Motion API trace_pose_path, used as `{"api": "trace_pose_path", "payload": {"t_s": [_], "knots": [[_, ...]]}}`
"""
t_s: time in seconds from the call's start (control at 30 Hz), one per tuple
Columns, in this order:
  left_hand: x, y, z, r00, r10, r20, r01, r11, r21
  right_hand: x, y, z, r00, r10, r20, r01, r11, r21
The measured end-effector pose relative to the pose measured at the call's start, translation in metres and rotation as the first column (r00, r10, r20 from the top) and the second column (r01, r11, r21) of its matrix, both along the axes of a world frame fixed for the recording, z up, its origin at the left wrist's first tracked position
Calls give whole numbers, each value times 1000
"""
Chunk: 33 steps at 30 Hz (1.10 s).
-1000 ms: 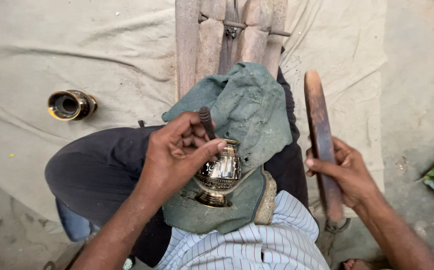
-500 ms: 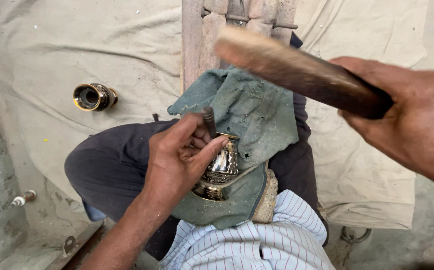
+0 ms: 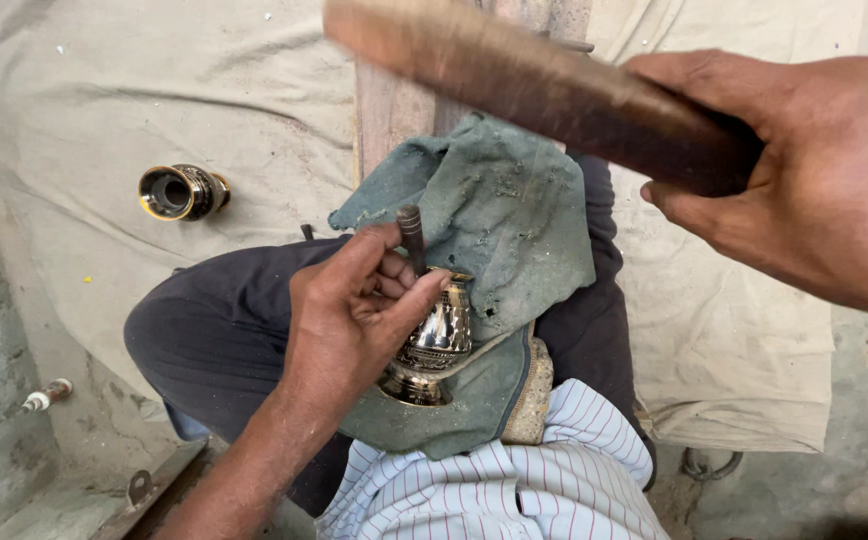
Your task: The person sits on the floor holding a small brass vessel on a sandbag on their lap, positions a metal punch against the vessel with one hand, and repeatedly strikes the punch with a wooden mallet using the other hand to shape or decorate the vessel surface. A second brass vessel rests on the cloth beside them.
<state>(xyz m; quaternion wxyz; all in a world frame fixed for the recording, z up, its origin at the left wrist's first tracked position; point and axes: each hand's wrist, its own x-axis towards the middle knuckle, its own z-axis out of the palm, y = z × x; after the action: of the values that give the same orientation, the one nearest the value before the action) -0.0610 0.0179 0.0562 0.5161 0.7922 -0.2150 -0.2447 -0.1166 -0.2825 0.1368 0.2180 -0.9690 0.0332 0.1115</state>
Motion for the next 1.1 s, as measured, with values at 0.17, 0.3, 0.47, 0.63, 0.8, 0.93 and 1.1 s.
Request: {"api": "trace_pose_path", "payload": {"t_s": [0.17, 0.3, 0.47, 0.63, 0.8, 0.93, 1.1], "knots": [[-1, 0, -2, 999, -23, 43, 21, 999, 28, 10, 0, 0, 963, 72, -260, -132, 966, -222], [0, 1, -4, 1000, -5, 11, 5, 1000, -7, 8, 1, -5, 976, 101, -193, -143, 965, -220], [1, 1, -7, 1000, -5, -21, 4, 1000, -17, 3, 2, -13, 996, 41, -83, -48, 996, -82], [2, 3, -7, 1000, -29, 12, 29, 1000, -7, 3, 6, -13, 982, 2, -191, -27, 991, -130], [4, 2, -7, 999, -32, -7, 32, 999, -1, 4, 7, -11, 966, 53, -253, -113, 967, -230], [4, 2, -8, 999, -25, -25, 24, 999, -23, 4, 7, -13, 997, 50, 56, -53, 997, 55], [3, 2, -10, 1000, -20, -10, 20, 1000, -19, 4, 5, -17, 995, 92, -40, -94, 993, -69]]}}
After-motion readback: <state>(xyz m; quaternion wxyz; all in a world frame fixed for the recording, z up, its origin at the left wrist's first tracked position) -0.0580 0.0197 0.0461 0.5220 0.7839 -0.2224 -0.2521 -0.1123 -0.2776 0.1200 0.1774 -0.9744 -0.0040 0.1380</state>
